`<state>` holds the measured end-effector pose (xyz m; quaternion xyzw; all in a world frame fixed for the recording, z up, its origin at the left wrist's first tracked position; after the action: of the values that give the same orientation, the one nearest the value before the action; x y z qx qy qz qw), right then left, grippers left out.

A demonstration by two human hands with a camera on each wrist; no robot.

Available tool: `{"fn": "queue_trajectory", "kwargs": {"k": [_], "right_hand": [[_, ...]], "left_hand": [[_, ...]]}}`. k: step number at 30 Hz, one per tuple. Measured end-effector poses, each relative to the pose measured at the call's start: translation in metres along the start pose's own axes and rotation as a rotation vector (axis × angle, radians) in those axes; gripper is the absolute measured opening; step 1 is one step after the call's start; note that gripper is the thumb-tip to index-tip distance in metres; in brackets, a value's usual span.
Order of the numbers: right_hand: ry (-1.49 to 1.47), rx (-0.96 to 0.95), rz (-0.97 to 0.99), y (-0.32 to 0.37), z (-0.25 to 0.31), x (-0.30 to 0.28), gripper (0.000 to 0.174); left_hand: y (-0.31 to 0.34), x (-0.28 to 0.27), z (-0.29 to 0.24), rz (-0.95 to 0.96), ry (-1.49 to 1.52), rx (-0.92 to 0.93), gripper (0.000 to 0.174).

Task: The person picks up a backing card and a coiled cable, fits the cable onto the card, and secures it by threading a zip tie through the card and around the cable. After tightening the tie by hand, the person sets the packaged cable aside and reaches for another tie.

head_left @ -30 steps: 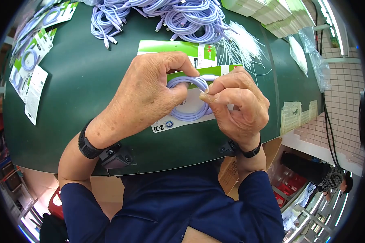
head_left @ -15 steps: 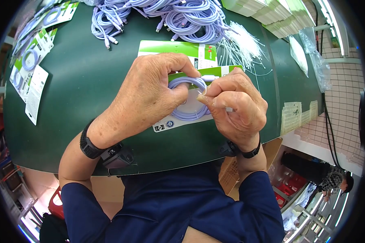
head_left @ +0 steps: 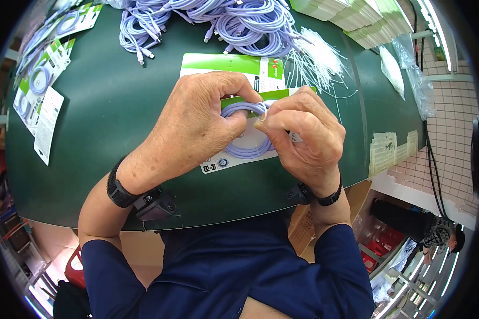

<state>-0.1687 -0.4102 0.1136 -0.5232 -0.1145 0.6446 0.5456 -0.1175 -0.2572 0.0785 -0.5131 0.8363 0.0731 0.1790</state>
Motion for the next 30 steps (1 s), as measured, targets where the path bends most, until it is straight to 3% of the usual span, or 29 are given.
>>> {"fn": "queue_trajectory", "kwargs": {"k": [4, 8, 17, 24, 27, 30], "right_hand": [[0.043, 0.000, -0.008, -0.002, 0.001, 0.003, 0.031], [0.176, -0.073, 0.114, -0.002, 0.009, 0.006, 0.037], [0.102, -0.045, 0.092, -0.001, 0.001, 0.004, 0.037], [0.216, -0.101, 0.150, -0.001, 0.014, 0.003, 0.034], [0.255, -0.106, 0.175, -0.003, 0.016, 0.005, 0.031], [0.083, 0.007, 0.078, -0.012, 0.009, -0.009, 0.028]], "left_hand": [[0.000, 0.004, 0.007, 0.046, 0.125, -0.083, 0.017], [0.000, 0.008, 0.008, 0.048, 0.177, -0.095, 0.017], [0.001, 0.001, -0.006, -0.018, 0.041, 0.071, 0.017], [0.002, 0.008, 0.000, 0.038, 0.193, -0.063, 0.018], [0.001, 0.006, -0.005, 0.011, 0.129, 0.016, 0.019], [0.000, -0.001, -0.005, 0.000, 0.089, 0.034, 0.019]]}}
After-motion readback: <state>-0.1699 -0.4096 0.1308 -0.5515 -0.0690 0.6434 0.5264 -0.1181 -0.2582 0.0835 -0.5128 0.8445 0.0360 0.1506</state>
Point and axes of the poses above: each hand's wrist, its own y-axis away from the middle knuckle, its own x-axis out of the palm, z = x × y, the point moved 7 cm from there along -y, towards the middle knuckle, and after that the axes turned 4 degrees about -x, right-handed, at the moved point
